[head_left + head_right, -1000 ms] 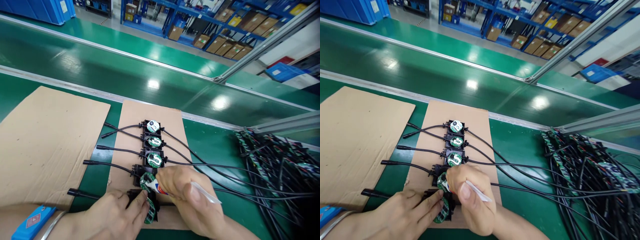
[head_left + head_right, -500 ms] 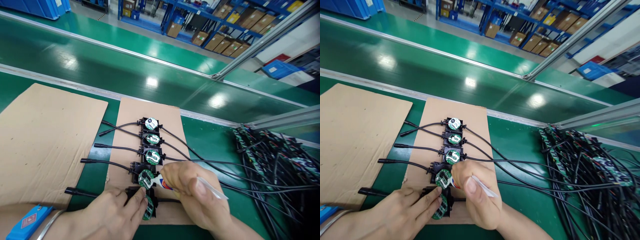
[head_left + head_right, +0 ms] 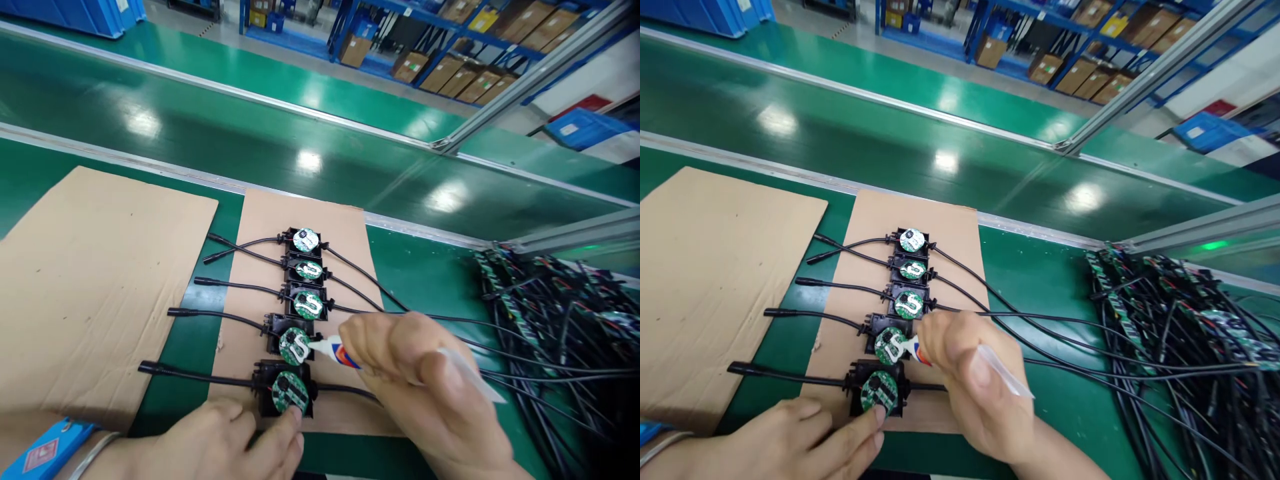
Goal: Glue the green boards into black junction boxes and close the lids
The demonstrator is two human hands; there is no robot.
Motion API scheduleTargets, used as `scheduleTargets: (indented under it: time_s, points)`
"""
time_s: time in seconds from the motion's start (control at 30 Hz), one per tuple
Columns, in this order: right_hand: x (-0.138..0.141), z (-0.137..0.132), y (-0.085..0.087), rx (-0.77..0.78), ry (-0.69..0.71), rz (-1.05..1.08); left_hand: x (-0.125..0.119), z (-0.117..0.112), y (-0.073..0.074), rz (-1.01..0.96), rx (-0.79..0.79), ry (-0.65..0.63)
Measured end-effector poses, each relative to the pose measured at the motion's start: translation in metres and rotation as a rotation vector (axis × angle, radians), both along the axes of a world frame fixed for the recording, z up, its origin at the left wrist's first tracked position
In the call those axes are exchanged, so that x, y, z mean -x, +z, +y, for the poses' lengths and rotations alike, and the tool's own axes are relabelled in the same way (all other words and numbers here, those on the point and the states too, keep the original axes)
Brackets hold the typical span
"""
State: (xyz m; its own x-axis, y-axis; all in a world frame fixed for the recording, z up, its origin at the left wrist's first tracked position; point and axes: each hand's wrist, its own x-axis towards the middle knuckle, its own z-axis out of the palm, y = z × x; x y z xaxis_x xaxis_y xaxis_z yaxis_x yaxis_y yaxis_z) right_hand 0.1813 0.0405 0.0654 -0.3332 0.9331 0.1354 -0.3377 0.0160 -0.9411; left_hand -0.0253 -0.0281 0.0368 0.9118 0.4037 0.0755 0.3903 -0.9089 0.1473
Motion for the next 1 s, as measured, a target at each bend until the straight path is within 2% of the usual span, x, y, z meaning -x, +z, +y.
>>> scheduleTargets:
  time_s: [0.1, 0.23, 0.4, 0.5, 0.77, 1.0]
  points:
    - [0.004, -0.011, 0.005, 0.129, 0.068, 0.073, 0.002, -0.010, 0.004, 0.056, -0.016, 0.006]
    - [0.021, -0.021, -0.005, 0.230, 0.187, 0.142, 0.004, -0.016, 0.005, 0.090, -0.043, -0.020]
    - [0.033, -0.025, -0.016, 0.155, 0.196, 0.080, 0.009, -0.021, 0.003, 0.124, -0.060, -0.007]
    - [0.031, -0.026, -0.013, 0.114, 0.174, 0.033, 0.010, -0.022, 0.003, 0.123, -0.041, 0.007]
    - [0.019, -0.034, -0.004, 0.142, 0.179, -0.051, 0.008, -0.022, 0.002, 0.139, -0.005, 0.003]
    - [0.008, -0.032, -0.003, 0.148, 0.139, -0.099, 0.009, -0.018, 0.004, 0.107, -0.038, 0.012]
